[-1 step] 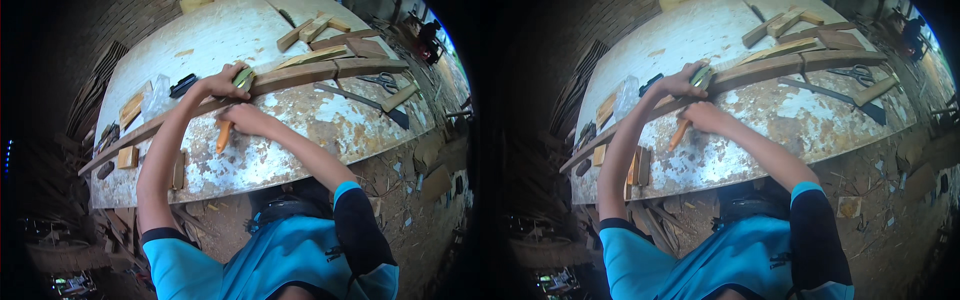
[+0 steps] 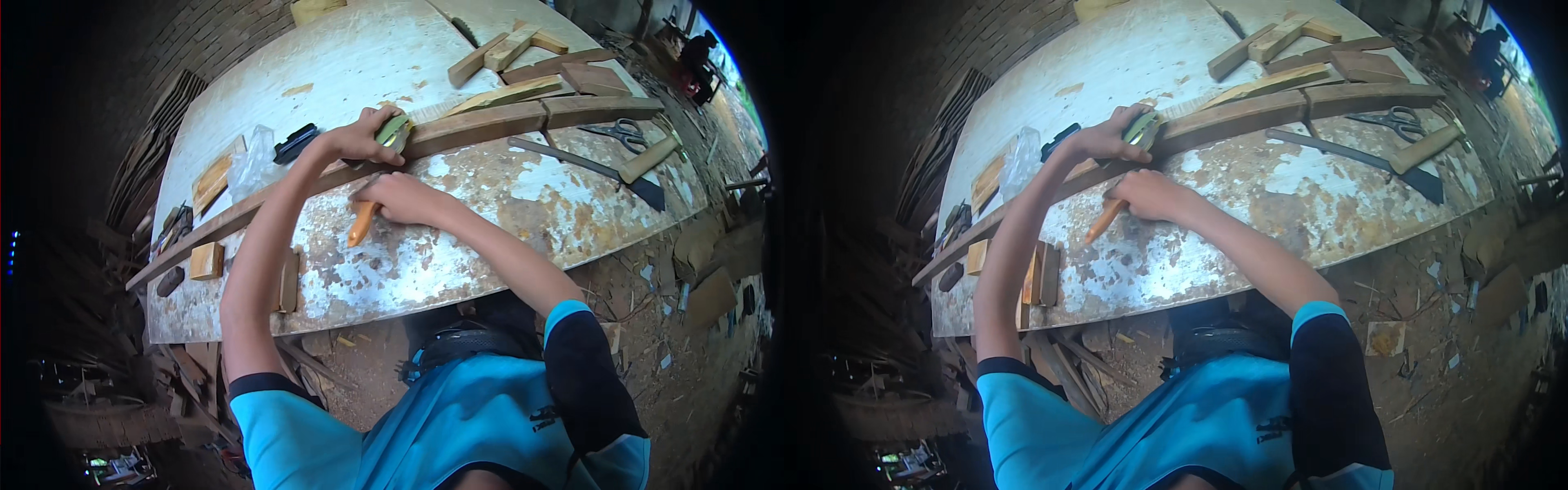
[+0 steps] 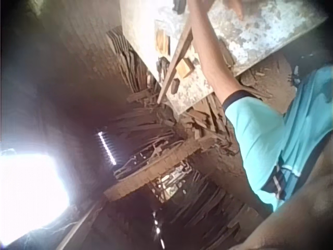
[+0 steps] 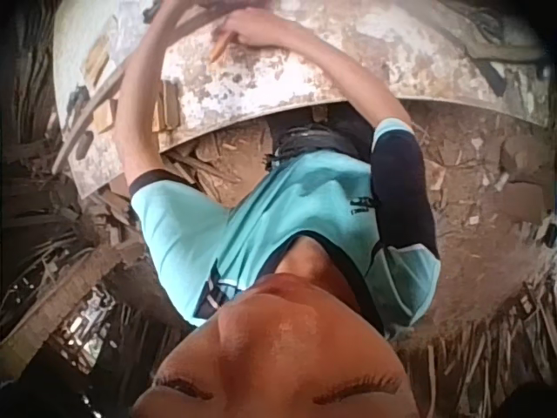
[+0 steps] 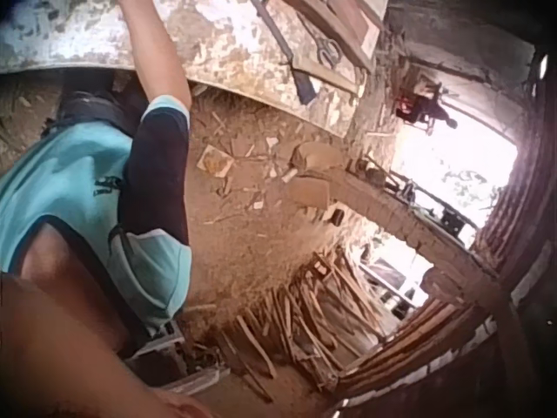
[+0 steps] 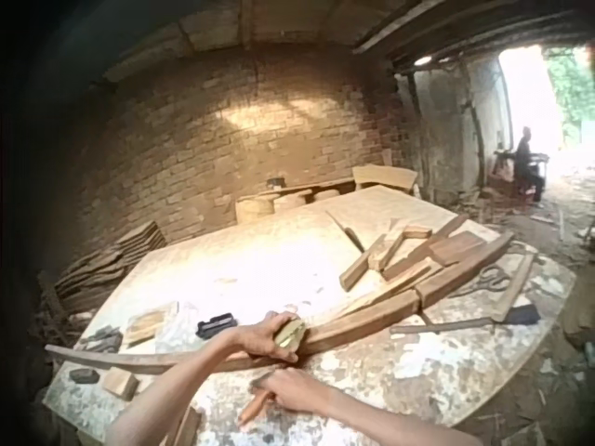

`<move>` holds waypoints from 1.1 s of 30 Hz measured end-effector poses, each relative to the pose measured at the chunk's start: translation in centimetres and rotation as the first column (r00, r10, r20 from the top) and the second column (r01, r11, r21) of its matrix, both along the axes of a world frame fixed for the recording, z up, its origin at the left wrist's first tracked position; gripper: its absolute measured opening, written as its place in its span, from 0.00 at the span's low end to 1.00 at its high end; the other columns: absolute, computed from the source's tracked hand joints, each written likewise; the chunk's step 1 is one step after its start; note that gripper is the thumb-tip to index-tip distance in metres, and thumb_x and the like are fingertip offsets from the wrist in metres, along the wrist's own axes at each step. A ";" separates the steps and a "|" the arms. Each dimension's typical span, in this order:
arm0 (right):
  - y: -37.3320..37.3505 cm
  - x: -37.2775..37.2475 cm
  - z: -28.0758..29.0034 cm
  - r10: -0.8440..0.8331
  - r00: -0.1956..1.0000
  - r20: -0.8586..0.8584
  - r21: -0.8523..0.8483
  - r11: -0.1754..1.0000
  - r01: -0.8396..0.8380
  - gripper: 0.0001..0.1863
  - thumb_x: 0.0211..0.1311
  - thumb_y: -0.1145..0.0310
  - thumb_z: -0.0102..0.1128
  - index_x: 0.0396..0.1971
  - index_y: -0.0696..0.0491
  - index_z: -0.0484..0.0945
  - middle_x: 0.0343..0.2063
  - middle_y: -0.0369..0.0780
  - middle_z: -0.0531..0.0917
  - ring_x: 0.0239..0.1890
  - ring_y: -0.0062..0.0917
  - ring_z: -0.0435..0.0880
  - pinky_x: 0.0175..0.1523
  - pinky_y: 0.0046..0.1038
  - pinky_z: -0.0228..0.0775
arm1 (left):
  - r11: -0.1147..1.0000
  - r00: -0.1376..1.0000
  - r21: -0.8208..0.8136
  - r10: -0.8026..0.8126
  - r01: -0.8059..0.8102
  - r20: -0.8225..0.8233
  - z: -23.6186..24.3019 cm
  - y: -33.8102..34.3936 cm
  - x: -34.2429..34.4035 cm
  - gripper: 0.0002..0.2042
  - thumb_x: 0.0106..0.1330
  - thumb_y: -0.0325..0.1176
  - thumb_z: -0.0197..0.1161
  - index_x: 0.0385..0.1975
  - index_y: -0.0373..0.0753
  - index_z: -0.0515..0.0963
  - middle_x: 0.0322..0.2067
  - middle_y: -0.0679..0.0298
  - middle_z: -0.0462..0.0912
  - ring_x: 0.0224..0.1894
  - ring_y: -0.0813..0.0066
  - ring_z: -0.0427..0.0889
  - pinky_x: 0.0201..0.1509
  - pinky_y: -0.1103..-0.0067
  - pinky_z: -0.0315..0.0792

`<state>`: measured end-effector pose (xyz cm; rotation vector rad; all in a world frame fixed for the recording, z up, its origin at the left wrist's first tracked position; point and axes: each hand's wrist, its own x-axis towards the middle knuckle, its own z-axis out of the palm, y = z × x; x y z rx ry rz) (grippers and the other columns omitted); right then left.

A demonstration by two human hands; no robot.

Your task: Measure and assemble wooden pieces using a tape measure, hammer, and file.

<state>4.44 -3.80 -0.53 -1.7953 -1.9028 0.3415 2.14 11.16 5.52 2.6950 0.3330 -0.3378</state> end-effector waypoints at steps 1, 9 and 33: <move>-1.3 0.0 0.3 0.181 0.977 -0.115 -0.018 0.983 -0.184 0.18 0.50 0.76 0.53 0.43 0.48 0.79 0.34 0.42 0.83 0.39 0.36 0.81 0.44 0.36 0.72 | 0.997 0.999 -0.060 -0.042 0.043 0.023 0.1 0.1 0.1 0.46 0.41 0.52 0.70 0.62 0.54 0.53 0.51 0.49 0.58 0.56 0.48 0.61 0.61 0.66 0.59; -17.9 2.1 4.9 0.369 0.804 -0.466 -0.352 0.756 -0.551 0.19 0.48 0.72 0.61 0.44 0.48 0.80 0.38 0.42 0.83 0.39 0.33 0.82 0.46 0.29 0.72 | 0.994 0.999 -0.109 -0.005 0.000 -0.040 0.1 0.0 0.0 0.46 0.42 0.51 0.69 0.63 0.51 0.52 0.51 0.51 0.59 0.55 0.52 0.61 0.60 0.68 0.59; -25.2 13.6 4.4 -0.491 0.800 -0.346 -0.184 0.871 0.455 0.21 0.55 0.56 0.62 0.47 0.48 0.78 0.43 0.37 0.82 0.42 0.26 0.81 0.50 0.31 0.73 | 0.994 0.995 -0.109 0.011 -0.001 0.098 -0.9 -0.4 0.0 0.42 0.41 0.43 0.70 0.60 0.47 0.57 0.47 0.53 0.62 0.52 0.57 0.64 0.59 0.71 0.59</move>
